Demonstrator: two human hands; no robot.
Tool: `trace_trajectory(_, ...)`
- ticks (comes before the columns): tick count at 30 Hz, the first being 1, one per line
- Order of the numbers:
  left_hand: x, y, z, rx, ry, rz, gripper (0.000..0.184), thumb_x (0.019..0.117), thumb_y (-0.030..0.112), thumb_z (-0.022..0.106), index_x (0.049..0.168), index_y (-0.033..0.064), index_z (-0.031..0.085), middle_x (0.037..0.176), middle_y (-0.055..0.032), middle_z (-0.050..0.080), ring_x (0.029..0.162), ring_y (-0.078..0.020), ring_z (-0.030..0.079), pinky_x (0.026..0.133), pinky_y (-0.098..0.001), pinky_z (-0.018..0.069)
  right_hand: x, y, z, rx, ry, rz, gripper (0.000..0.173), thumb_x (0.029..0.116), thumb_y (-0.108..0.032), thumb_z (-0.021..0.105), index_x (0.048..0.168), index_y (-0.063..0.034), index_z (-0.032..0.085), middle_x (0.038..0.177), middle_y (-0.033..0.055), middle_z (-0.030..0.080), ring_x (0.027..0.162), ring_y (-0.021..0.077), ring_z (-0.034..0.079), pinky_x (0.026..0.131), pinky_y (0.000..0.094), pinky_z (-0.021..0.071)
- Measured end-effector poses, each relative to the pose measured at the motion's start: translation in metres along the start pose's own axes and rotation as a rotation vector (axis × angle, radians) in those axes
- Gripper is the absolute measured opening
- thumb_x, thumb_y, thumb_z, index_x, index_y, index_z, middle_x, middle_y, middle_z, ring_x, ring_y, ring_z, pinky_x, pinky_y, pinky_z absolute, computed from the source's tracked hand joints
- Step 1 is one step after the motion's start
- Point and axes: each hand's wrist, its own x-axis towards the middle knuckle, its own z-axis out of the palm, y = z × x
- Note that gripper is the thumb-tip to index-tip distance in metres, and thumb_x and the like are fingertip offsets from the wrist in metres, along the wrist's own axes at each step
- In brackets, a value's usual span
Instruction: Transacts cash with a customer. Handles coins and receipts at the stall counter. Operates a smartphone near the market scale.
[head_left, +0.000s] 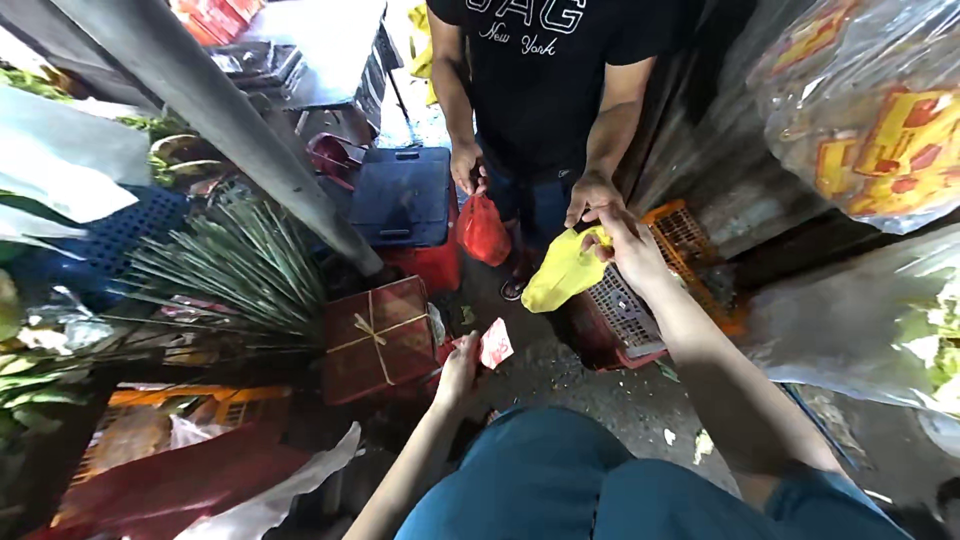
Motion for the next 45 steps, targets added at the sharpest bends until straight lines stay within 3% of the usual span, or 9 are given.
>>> trace_trajectory(5, -0.012, -0.012, -0.017, 0.051, -0.010, 0.007, 0.042, 0.1105, 0.032, 0.044, 0.081, 0.0078, 0.061, 0.057, 0.0017, 0.053, 0.043, -0.0049, 0.043, 0.041, -0.0210, 0.0371, 0.021, 0.004, 0.010, 0.154, 0.037, 0.099, 0.038, 0.1136, -0.030, 0.031, 0.124, -0.0055, 0.059, 0.095, 0.0056, 0.071, 0.065, 0.0124, 0.066, 0.054, 0.0255, 0.0544)
trace_trajectory(9, -0.013, -0.013, -0.024, 0.046, -0.015, 0.033, 0.037, 0.1092, 0.030, 0.048, 0.094, 0.0022, 0.067, 0.074, -0.0052, 0.068, 0.065, -0.0113, 0.066, 0.062, -0.0290, 0.0567, 0.026, 0.012, 0.026, 0.219, 0.054, 0.107, 0.035, 0.1128, -0.028, 0.035, 0.121, -0.0034, 0.060, 0.098, 0.0059, 0.070, 0.070, 0.0140, 0.067, 0.061, 0.0284, 0.0574)
trace_trajectory(19, -0.002, -0.002, -0.011, 0.155, -0.172, 0.027, 0.036, 0.1102, 0.028, 0.045, 0.103, 0.0015, 0.068, 0.083, -0.0064, 0.072, 0.073, -0.0110, 0.070, 0.066, -0.0287, 0.0590, 0.028, 0.034, 0.036, 0.090, 0.202, -0.031, 0.027, 0.0993, -0.010, 0.065, 0.123, 0.0006, 0.058, 0.118, 0.0164, 0.065, 0.091, 0.0214, 0.073, 0.083, 0.0398, 0.0642)
trace_trajectory(24, 0.005, 0.000, 0.035, 0.325, -0.248, 0.134, 0.032, 0.1097, 0.028, 0.046, 0.100, 0.0060, 0.067, 0.077, 0.0011, 0.067, 0.064, -0.0051, 0.063, 0.059, -0.0246, 0.0545, 0.013, 0.032, 0.032, -0.117, 0.251, -0.057, 0.032, 0.0930, -0.007, 0.066, 0.124, -0.0024, 0.064, 0.122, 0.0163, 0.067, 0.109, 0.0251, 0.068, 0.095, 0.0439, 0.0572)
trace_trajectory(30, -0.015, 0.018, 0.121, 0.546, -0.360, 0.430, 0.021, 0.1074, 0.016, 0.050, 0.104, -0.0007, 0.063, 0.076, 0.0022, 0.064, 0.065, -0.0017, 0.062, 0.062, -0.0211, 0.0552, -0.100, 0.023, 0.000, -0.176, -0.114, 0.181, 0.054, 0.0912, -0.018, 0.078, 0.137, 0.0004, 0.057, 0.114, 0.0203, 0.071, 0.101, 0.0283, 0.071, 0.093, 0.0478, 0.0571)
trace_trajectory(33, -0.027, 0.017, 0.164, 0.763, -0.541, 0.546, 0.033, 0.1065, 0.025, 0.054, 0.112, -0.0044, 0.068, 0.100, -0.0068, 0.071, 0.094, -0.0056, 0.066, 0.089, -0.0279, 0.0545, -0.158, 0.049, -0.035, -0.072, 0.061, 0.212, 0.031, 0.0928, -0.004, 0.071, 0.124, -0.0002, 0.068, 0.108, 0.0154, 0.073, 0.093, 0.0219, 0.071, 0.088, 0.0424, 0.0595)
trace_trajectory(38, -0.059, -0.031, 0.240, 0.701, -0.871, 0.289, 0.023, 0.1066, 0.017, 0.052, 0.097, 0.0047, 0.069, 0.078, 0.0068, 0.062, 0.068, 0.0013, 0.054, 0.067, -0.0174, 0.0478, -0.255, 0.065, -0.106, 0.179, 0.528, 0.263, 0.020, 0.0959, -0.009, 0.069, 0.115, -0.0024, 0.070, 0.092, 0.0065, 0.075, 0.075, 0.0126, 0.072, 0.069, 0.0318, 0.0632)
trace_trajectory(43, -0.110, -0.097, 0.315, 0.669, -0.977, -0.089, 0.028, 0.1107, 0.019, 0.042, 0.117, 0.0034, 0.065, 0.085, -0.0009, 0.066, 0.069, -0.0052, 0.060, 0.064, -0.0218, 0.0527, -0.349, 0.081, -0.171, 0.094, 0.881, 0.198, 0.019, 0.0973, -0.008, 0.067, 0.115, -0.0051, 0.070, 0.095, 0.0043, 0.075, 0.076, 0.0118, 0.071, 0.068, 0.0308, 0.0632)
trace_trajectory(45, -0.131, -0.121, 0.346, 0.627, -1.074, -0.223, 0.031, 0.1108, 0.027, 0.043, 0.098, 0.0075, 0.063, 0.069, 0.0035, 0.055, 0.055, -0.0018, 0.048, 0.050, -0.0163, 0.0413, -0.389, 0.086, -0.196, -0.062, 0.997, 0.148, 0.023, 0.0963, -0.002, 0.063, 0.119, -0.0038, 0.066, 0.102, 0.0019, 0.074, 0.084, 0.0070, 0.070, 0.076, 0.0264, 0.0613)
